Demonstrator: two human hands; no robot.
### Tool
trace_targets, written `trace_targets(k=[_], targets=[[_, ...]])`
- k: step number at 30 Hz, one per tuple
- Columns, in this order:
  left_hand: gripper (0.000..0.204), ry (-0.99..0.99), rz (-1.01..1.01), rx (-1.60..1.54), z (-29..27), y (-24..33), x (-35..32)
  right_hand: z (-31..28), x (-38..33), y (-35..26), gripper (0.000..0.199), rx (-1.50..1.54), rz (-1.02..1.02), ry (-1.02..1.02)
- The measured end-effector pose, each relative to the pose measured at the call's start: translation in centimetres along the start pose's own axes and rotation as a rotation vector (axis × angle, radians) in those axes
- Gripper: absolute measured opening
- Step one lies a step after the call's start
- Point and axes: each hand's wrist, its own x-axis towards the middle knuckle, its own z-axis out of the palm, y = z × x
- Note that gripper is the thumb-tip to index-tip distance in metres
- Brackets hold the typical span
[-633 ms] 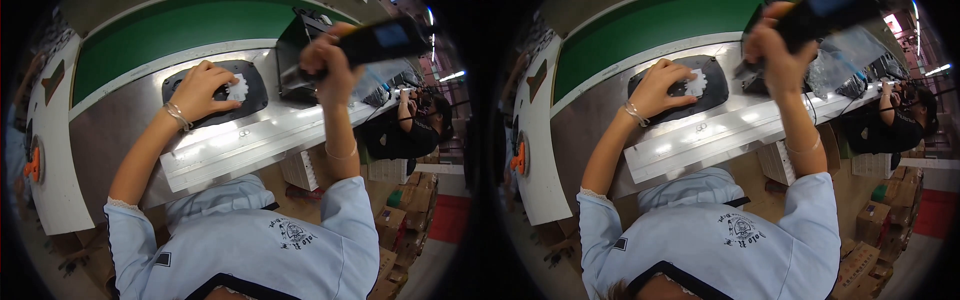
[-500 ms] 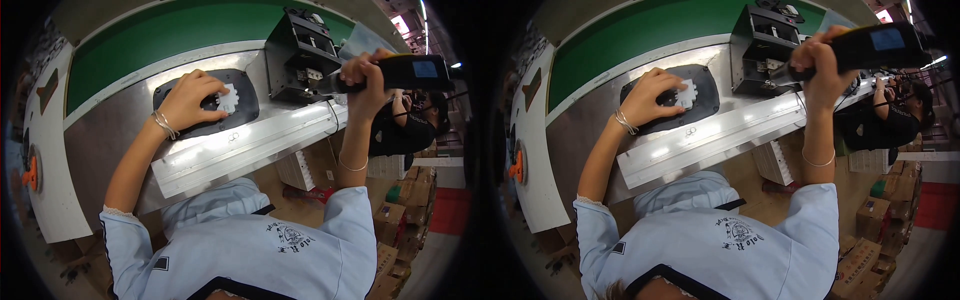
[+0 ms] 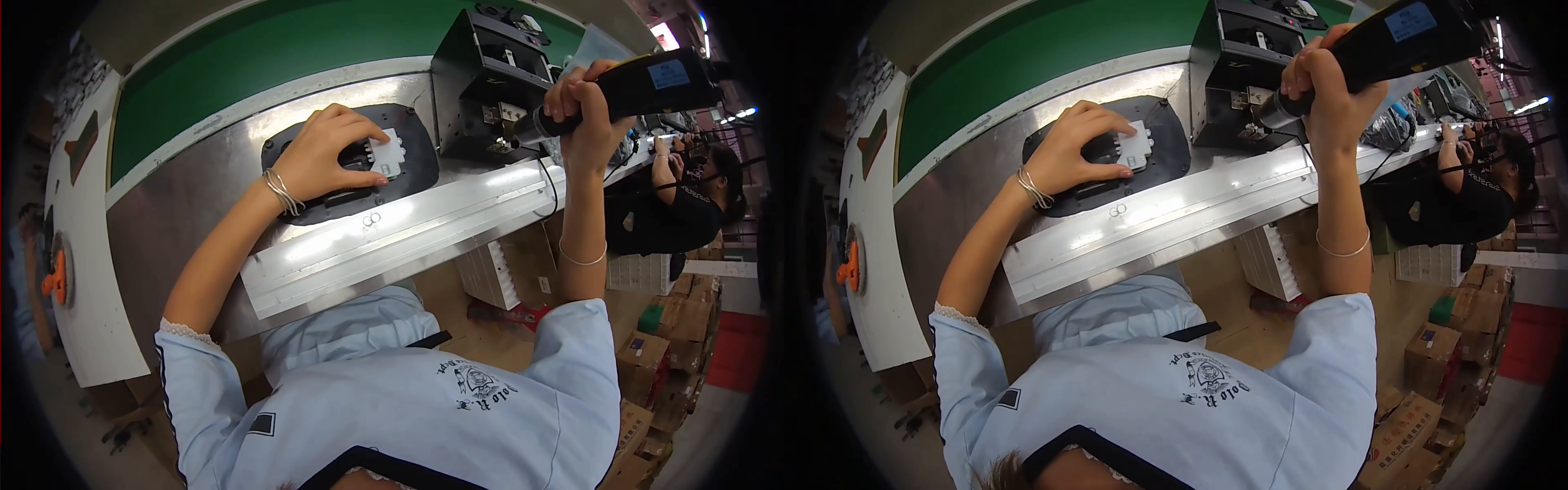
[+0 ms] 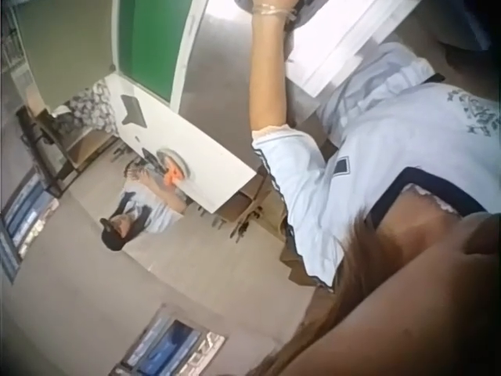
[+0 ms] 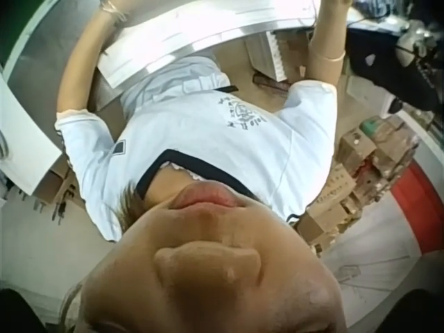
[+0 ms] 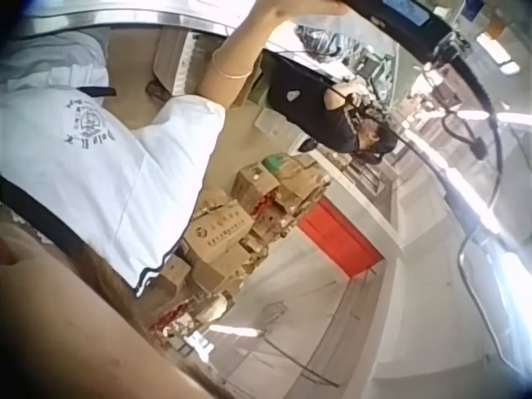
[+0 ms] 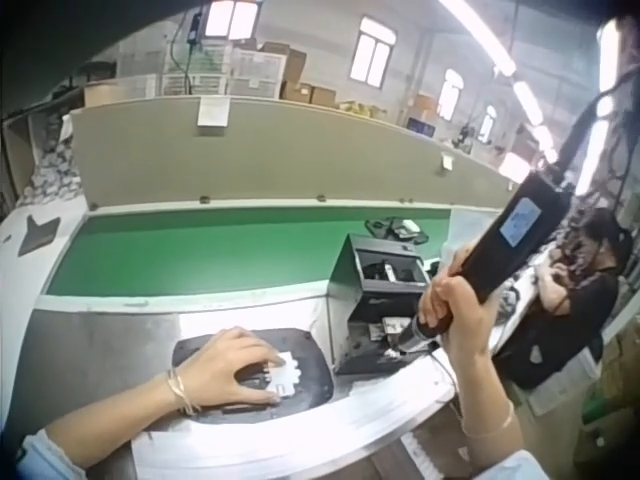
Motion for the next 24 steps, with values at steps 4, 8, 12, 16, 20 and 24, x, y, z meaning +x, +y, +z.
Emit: trace_targets(k=[4, 8, 12, 16, 20, 24], targets=[[0.051, -0.007, 0.014, -0.021, 0.2, -0.5, -0.4, 2.1, -1.6, -1.2, 0.018, 0.037, 0.073, -0.047], [0.073, 0.027, -0.071, -0.075, 0.4, -0.7, -0.6, 6.1, -2.8, -1.3, 0.029, 0.076, 0.059, -0.129], [0.08, 0.054, -0.083, -0.069, 0.7, -0.6, -0.2, 10.1, -2.2, 1.3, 0.023, 0.297, 0.061, -0.249], [0.082, 0.079, -0.118, -0.104, 0.7, -0.4, -0.1, 12.6, -1.9, 2.5, 0.023, 0.274, 0.097, -0.265], [0.082, 0.086, -0.138, -0.118, 0.9, -0.5, -0.1, 13.3, -2.2, 3.2, 0.021, 0.26, 0.158, -0.263], [0.08, 0.061, -0.159, -0.152, 0.8, -0.5, -0.3, 13.5, -2.1, 3.5, 0.02, 0.255, 0.183, -0.265]])
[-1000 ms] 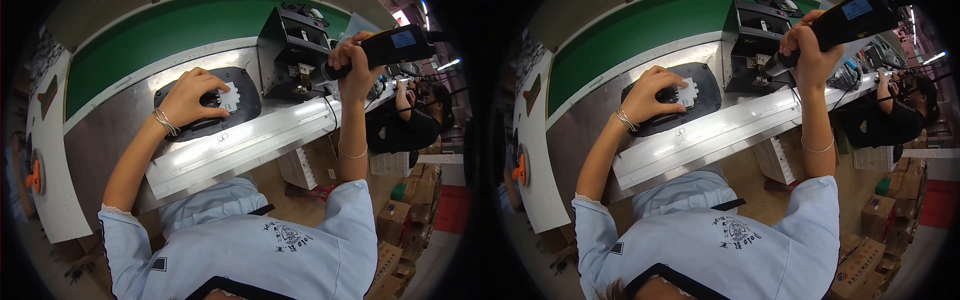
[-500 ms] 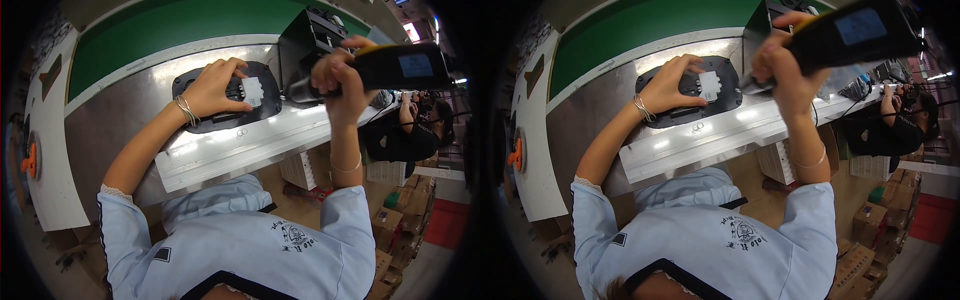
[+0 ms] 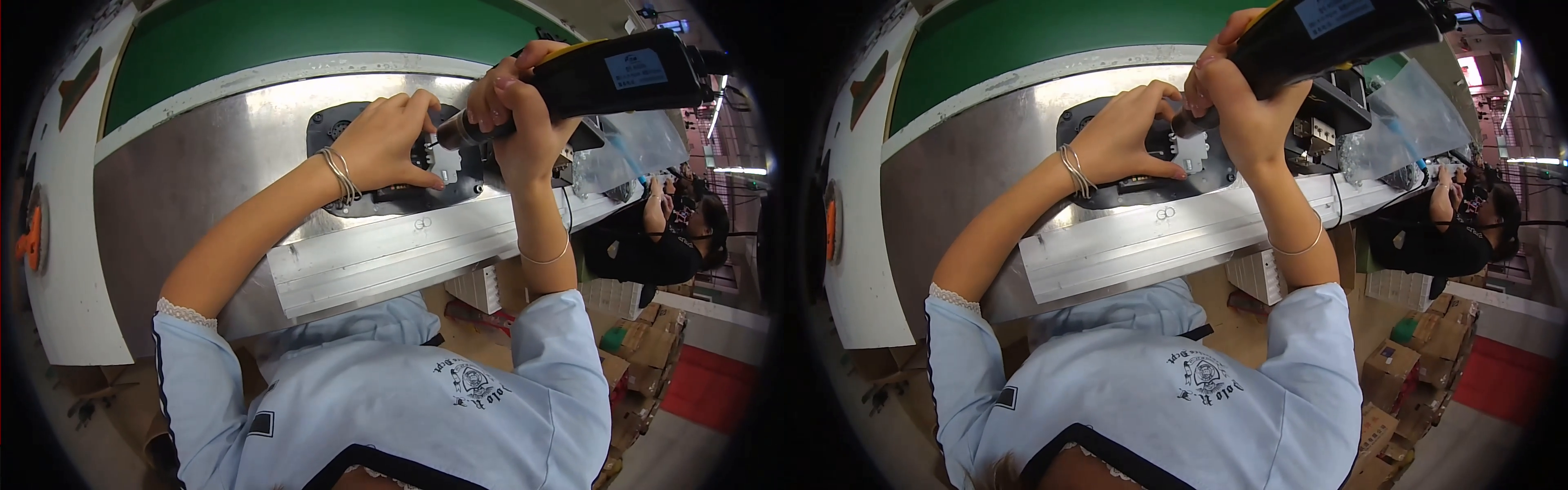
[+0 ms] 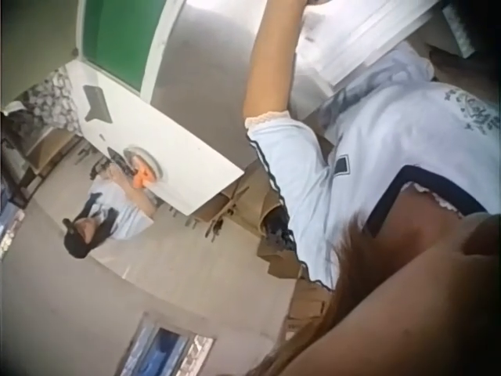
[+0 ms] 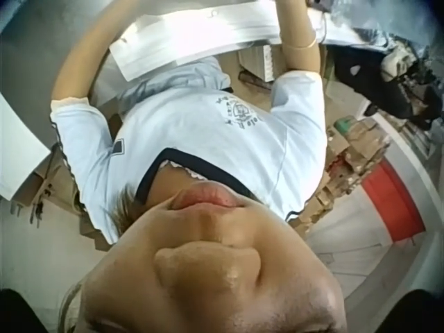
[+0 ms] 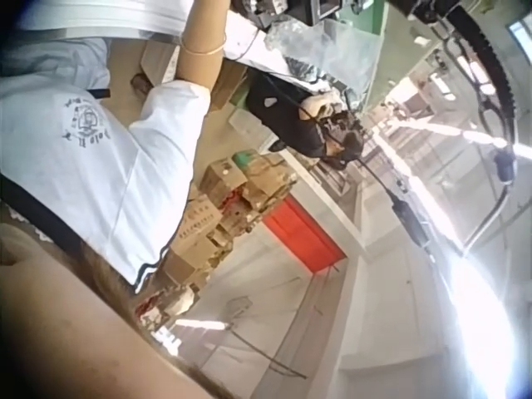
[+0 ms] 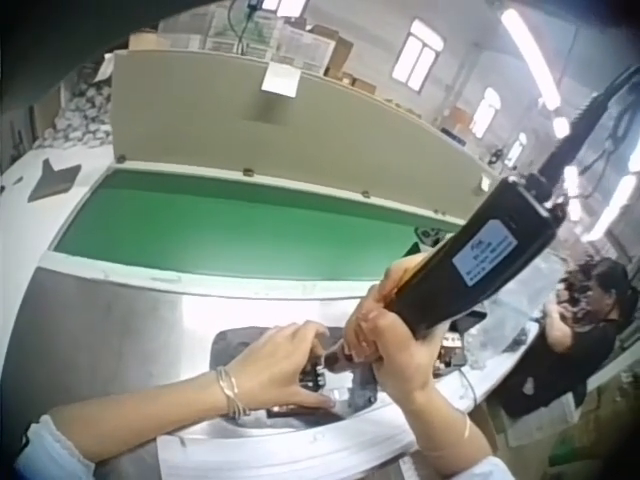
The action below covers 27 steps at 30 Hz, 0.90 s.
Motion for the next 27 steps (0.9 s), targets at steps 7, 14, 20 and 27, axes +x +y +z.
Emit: trace_targets(k=[7, 14, 20, 27], targets=[[0.079, 0.042, 0.032, 0.031, 0.2, -0.4, 0.1, 0.6, 0.3, 0.4, 0.02, -0.04, -0.009, -0.034], [0.079, 0.037, 0.043, 0.069, 0.2, 0.0, 0.2, 1.2, 0.3, 1.1, 0.026, -0.165, -0.036, 0.022], [0.079, 0.046, 0.095, 0.091, 0.5, -0.3, 0.1, -1.9, -0.9, -3.1, 0.028, -0.116, -0.132, 0.118], [0.081, 0.018, 0.063, 0.09, 0.1, -0.2, 0.1, -10.6, -2.3, -8.8, 0.018, -0.259, -0.224, 0.216]])
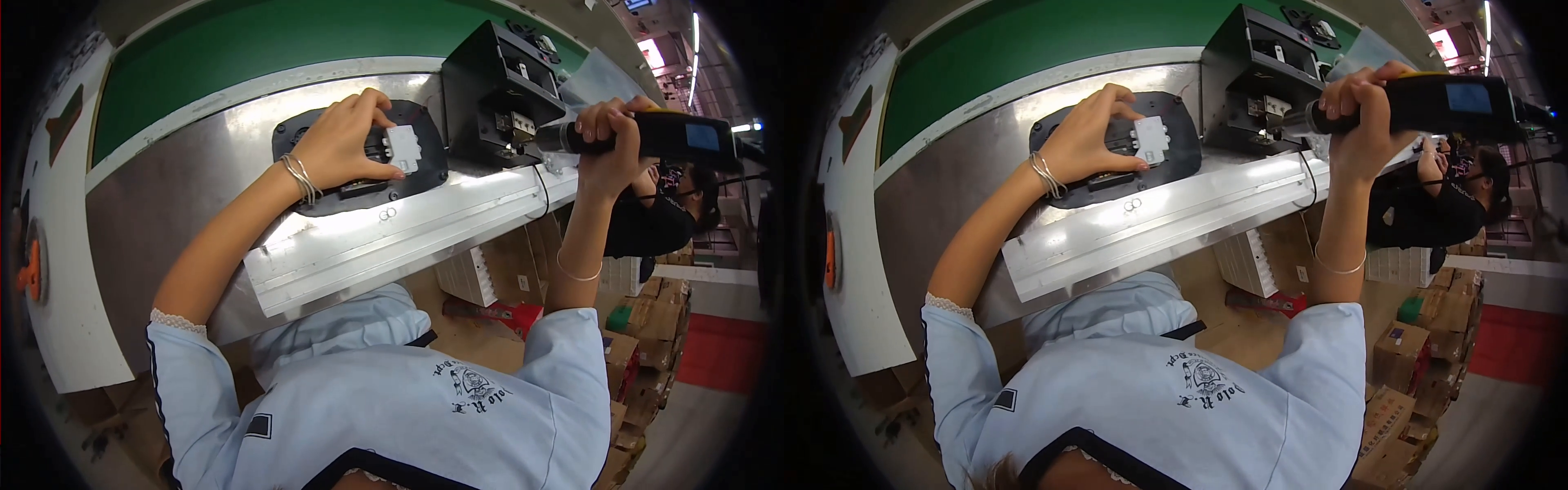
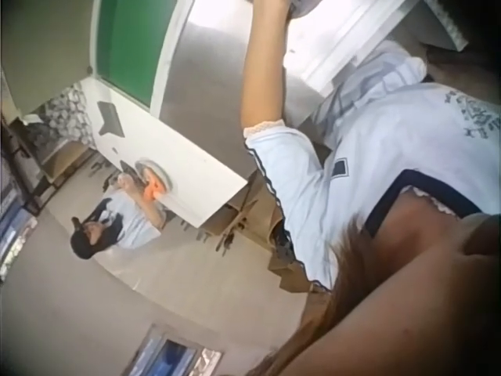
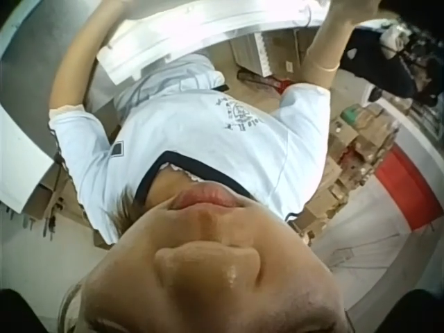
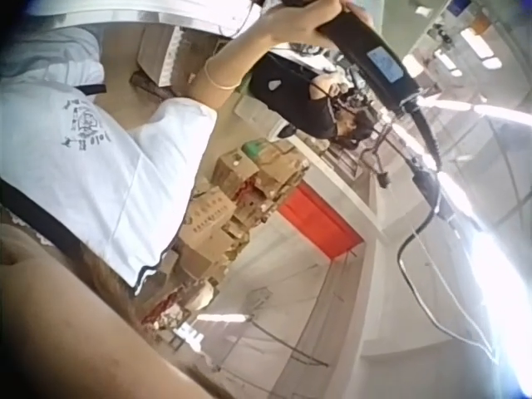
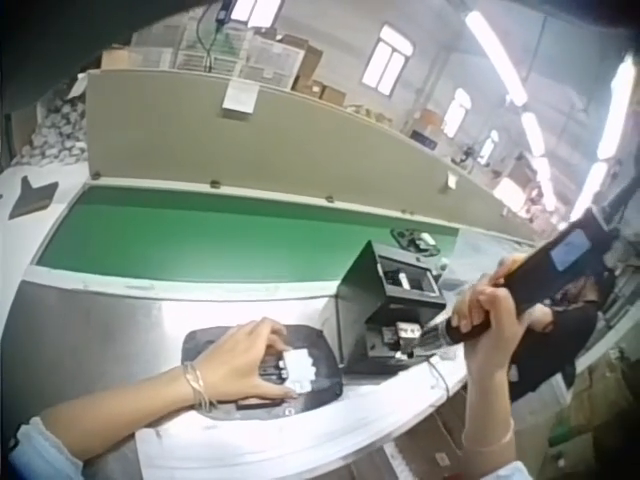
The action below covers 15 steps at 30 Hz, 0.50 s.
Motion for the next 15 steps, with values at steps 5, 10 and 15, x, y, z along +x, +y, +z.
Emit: trace_targets(k=[5, 10, 15], targets=[[0.082, -0.019, -0.038, -0.034, -0.2, 0.2, 0.2, -0.7, -0.2, 1.9, 0.017, -0.029, 0.029, 0.108], [0.081, -0.006, -0.023, -0.012, -0.2, 0.1, 0.1, -1.3, 0.1, 2.6, 0.015, 0.006, 0.048, 0.112], [0.079, 0.018, 0.012, 0.008, 0.3, -0.1, 0.1, -0.3, -1.3, 1.3, 0.018, -0.052, 0.132, 0.088]])
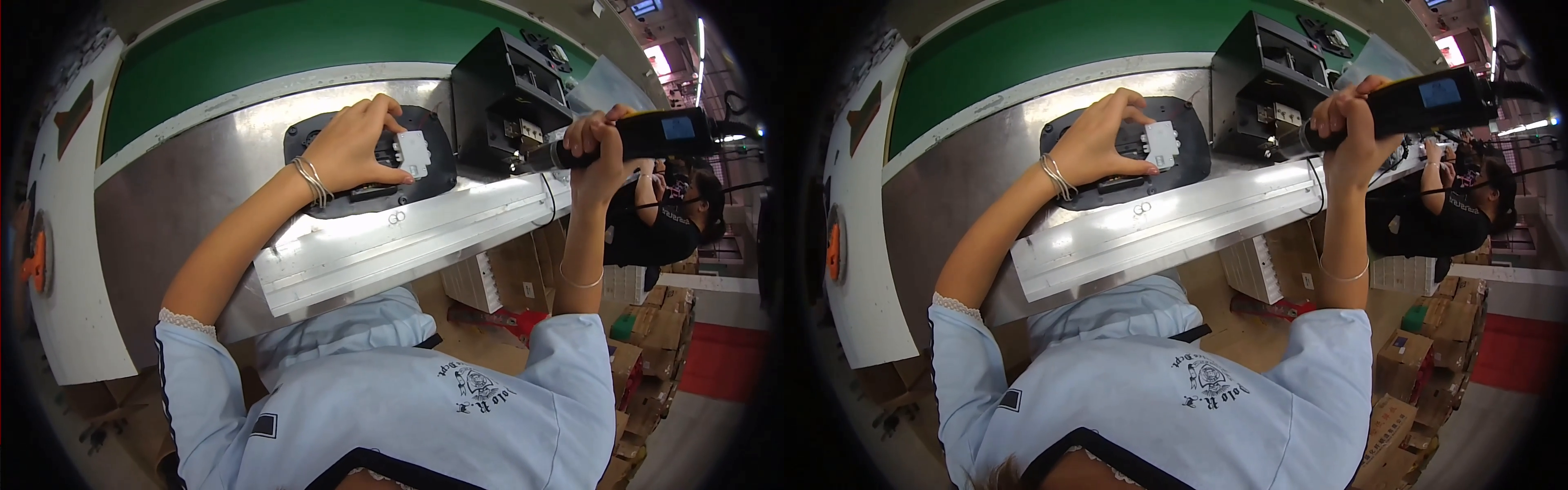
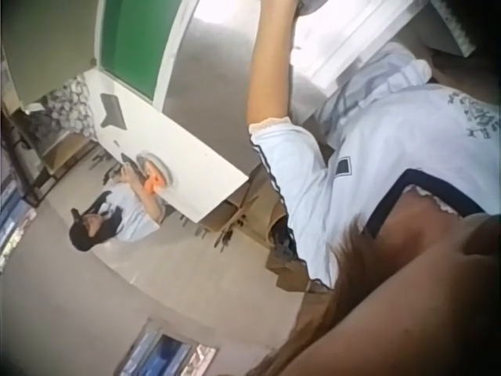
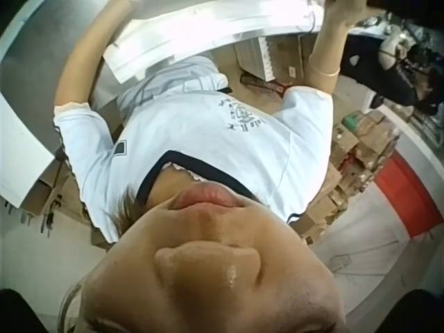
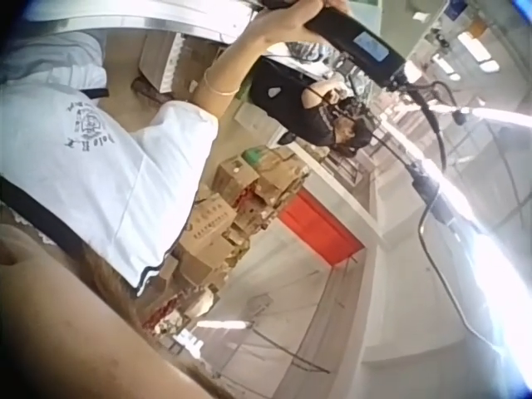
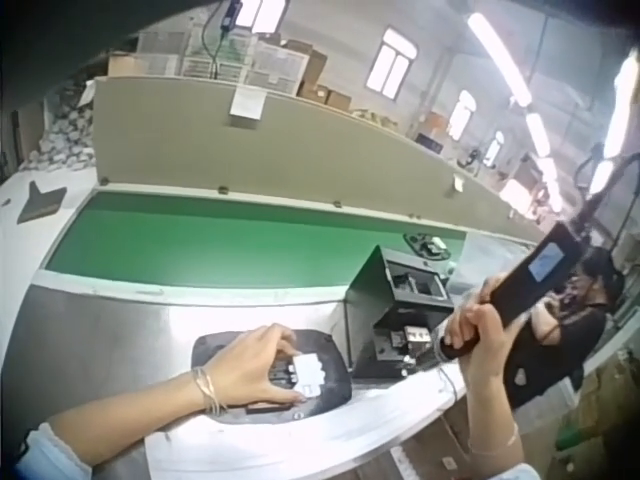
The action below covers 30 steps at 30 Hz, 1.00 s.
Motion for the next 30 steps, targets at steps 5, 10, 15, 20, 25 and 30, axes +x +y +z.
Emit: trace_targets(k=[5, 10, 15, 20, 25, 30], targets=[[0.078, 0.021, 0.006, -0.007, -0.1, -0.1, -0.1, 4.7, -1.9, -1.3, 0.036, 0.061, -0.001, -0.137], [0.076, 0.048, 0.014, 0.0, 0.0, -0.2, -0.1, 10.5, -1.9, 0.8, 0.025, 0.159, 0.008, -0.235], [0.072, 0.061, 0.036, -0.009, 0.2, 0.0, 0.0, 11.8, -1.7, 2.7, 0.024, 0.208, 0.03, -0.34], [0.072, 0.032, 0.014, -0.042, 0.0, 0.0, 0.0, 12.2, -1.9, 3.2, 0.023, 0.191, 0.06, -0.323], [0.072, -0.016, -0.025, -0.064, -0.1, 0.0, 0.0, 12.5, -1.9, 3.3, 0.022, 0.198, 0.055, -0.327], [0.072, 0.002, -0.005, -0.052, 0.0, -0.1, 0.0, 12.5, -1.9, 3.2, 0.022, 0.218, 0.043, -0.343]])
